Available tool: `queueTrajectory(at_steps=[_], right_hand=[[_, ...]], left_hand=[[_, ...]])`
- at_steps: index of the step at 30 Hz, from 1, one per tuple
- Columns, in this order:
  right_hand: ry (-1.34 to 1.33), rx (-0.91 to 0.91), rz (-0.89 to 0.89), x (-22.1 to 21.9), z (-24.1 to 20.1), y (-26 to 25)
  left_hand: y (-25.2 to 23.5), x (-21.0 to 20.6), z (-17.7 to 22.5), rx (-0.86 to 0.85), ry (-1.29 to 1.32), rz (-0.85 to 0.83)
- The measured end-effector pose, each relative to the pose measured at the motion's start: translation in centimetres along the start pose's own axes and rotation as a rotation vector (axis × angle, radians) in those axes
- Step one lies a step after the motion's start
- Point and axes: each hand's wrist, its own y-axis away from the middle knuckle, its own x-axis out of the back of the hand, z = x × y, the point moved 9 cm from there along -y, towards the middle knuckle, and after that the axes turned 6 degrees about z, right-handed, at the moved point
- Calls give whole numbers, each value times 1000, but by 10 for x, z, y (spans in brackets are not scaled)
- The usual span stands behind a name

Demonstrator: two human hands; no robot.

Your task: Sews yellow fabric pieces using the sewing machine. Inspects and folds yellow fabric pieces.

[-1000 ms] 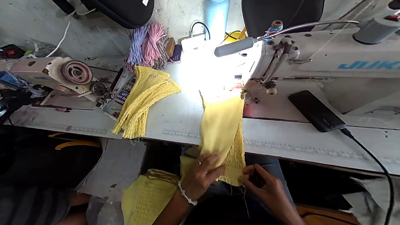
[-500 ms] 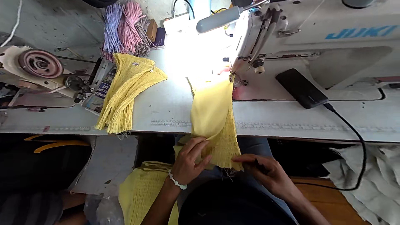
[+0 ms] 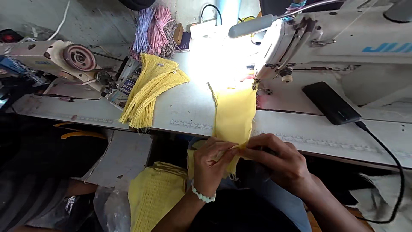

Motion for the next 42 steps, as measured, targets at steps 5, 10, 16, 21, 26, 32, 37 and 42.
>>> queueTrajectory(at_steps=[5, 10, 16, 21, 26, 32, 37, 42], right_hand=[[-69, 60, -1, 5, -1, -28], [-101, 60, -35, 9, 0, -43], [-20, 52, 17, 18, -2, -51], [-36, 51, 36, 23, 2, -55], [-2, -26, 97, 26, 8, -52], [27, -73, 115, 24, 9, -49], [31, -118, 141, 27, 9, -50], [-84, -252, 171, 30, 24, -46]], left_hand=[[-15, 1, 19, -97, -36, -10], [-31, 2, 29, -122, -120, -9], [-36, -10, 45, -256, -193, -21], [-40, -17, 55, -303, -294, -19], [-40, -20, 57, -322, -378, 10], [-35, -21, 58, -349, -434, 35], [-35, -23, 62, -334, -503, 26], [-40, -23, 58, -337, -432, 85]])
